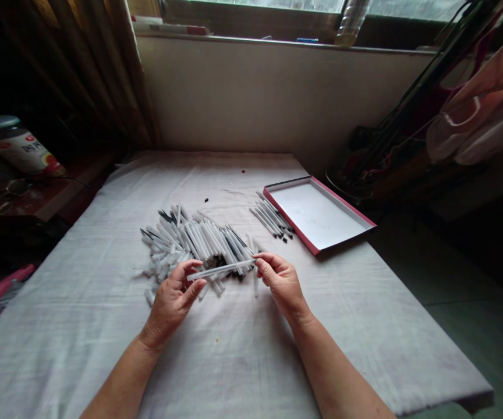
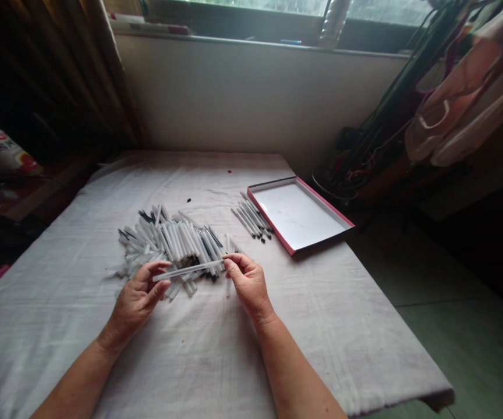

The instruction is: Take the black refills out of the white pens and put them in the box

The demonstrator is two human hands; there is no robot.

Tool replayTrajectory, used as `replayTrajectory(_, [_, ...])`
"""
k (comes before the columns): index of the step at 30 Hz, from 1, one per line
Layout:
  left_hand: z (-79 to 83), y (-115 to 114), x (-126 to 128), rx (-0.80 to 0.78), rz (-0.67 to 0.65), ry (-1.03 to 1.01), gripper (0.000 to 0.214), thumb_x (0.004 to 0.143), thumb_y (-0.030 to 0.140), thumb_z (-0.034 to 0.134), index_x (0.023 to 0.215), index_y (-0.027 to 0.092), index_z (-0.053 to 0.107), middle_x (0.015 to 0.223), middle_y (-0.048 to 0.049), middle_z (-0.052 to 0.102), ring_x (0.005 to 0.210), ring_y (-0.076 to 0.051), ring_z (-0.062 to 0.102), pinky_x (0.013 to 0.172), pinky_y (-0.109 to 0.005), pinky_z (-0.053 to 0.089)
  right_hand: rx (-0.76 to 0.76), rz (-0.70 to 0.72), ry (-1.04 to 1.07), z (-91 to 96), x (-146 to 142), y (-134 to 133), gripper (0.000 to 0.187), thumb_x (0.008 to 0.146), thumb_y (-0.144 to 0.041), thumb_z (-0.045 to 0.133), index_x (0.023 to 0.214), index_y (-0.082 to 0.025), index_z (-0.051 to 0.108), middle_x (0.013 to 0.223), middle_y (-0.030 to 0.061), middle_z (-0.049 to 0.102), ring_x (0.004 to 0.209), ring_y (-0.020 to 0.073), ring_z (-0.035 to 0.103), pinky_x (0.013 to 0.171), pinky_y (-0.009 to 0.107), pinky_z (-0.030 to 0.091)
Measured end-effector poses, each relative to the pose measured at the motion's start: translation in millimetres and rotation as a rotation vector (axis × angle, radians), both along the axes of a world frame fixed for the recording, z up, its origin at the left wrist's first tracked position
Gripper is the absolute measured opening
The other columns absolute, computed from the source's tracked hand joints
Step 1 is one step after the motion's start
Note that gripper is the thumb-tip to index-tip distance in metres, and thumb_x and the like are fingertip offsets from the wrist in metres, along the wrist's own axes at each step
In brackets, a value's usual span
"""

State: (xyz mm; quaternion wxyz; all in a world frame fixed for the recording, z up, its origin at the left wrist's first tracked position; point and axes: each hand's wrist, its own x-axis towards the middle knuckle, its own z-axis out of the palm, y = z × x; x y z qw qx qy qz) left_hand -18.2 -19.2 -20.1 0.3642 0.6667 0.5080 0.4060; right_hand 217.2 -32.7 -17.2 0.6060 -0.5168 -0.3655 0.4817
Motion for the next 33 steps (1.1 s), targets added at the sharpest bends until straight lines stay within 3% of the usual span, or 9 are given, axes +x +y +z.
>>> replayTrajectory(2, [-2.9,-0.5,0.7,0.020,0.013,-0.032,0.038,0.082,0.052,0.064,0.103,0.020,0.060,0.080,-0.0019,0.065,0.061,-0.013,0.061,0.053,-0.022,0.048,-0.010,-0.017,-0.004,-0.1,0.7,0.1,0.028,0.068,-0.044,0.077,0.077,-0.018,0.074,0.055,-0.0018,0.058,0.050,0.0106,0.047,0.046,0.023,0.036])
replayTrajectory(8, [1.0,0.3,-1.5,-0.031,-0.029,0.006,0.038,0.089,0.054,0.052,0.082,0.018,0.061,0.059,0.0017,0.056,0.049,-0.011,0.052,0.049,-0.021,0.044,-0.009,0.020,-0.005,2.4,0.2,-1.0,0.028,0.066,-0.043,0.078,0.080,-0.018,0.075,0.054,-0.0021,0.058,0.049,0.0102,0.046,0.045,0.022,0.035])
replayTrajectory(13, [0.6,0.3,1.7,0.036,0.021,-0.021,0.039,0.082,0.051,0.064,0.106,0.021,0.059,0.082,-0.0015,0.065,0.058,-0.012,0.059,0.056,-0.023,0.049,-0.013,-0.003,0.000,4.9,-0.9,-0.5,0.027,0.067,-0.043,0.077,0.077,-0.018,0.074,0.054,-0.0024,0.057,0.049,0.0101,0.046,0.045,0.023,0.036])
replayTrajectory(19, [-0.4,0.9,-1.5,0.037,-0.006,0.097,0.034,0.089,0.051,0.052,0.089,0.019,0.062,0.061,0.0017,0.057,0.050,-0.012,0.055,0.051,-0.023,0.045,-0.019,0.010,0.005,4.5,-0.8,-0.9,0.027,0.066,-0.042,0.078,0.078,-0.018,0.075,0.053,-0.0027,0.057,0.049,0.0100,0.046,0.045,0.022,0.036])
replayTrajectory(24, [1.1,-0.7,2.0,0.100,0.018,0.083,0.034,0.083,0.046,0.063,0.105,0.021,0.060,0.083,-0.0015,0.066,0.063,-0.013,0.062,0.058,-0.023,0.050,-0.027,-0.006,0.002,2.9,-0.9,-1.1,0.027,0.067,-0.042,0.077,0.077,-0.017,0.074,0.056,-0.0015,0.060,0.050,0.0101,0.047,0.046,0.022,0.037])
replayTrajectory(30, [5.6,-1.3,3.0,0.135,0.008,0.164,0.029,0.089,0.046,0.053,0.087,0.019,0.063,0.072,-0.0007,0.065,0.057,-0.013,0.059,0.057,-0.023,0.048,-0.017,0.031,0.000,3.7,-0.4,-1.3,0.026,0.068,-0.040,0.076,0.080,-0.017,0.074,0.054,-0.0031,0.057,0.049,0.0094,0.046,0.047,0.023,0.036])
replayTrajectory(33, [4.7,-0.2,1.6,0.144,0.018,0.173,0.032,0.088,0.049,0.055,0.096,0.019,0.063,0.076,-0.0018,0.066,0.066,-0.015,0.064,0.059,-0.023,0.050,-0.005,0.047,0.011,3.1,-0.7,-1.4,0.025,0.068,-0.038,0.076,0.082,-0.018,0.074,0.055,-0.0034,0.057,0.050,0.0092,0.046,0.048,0.022,0.037])
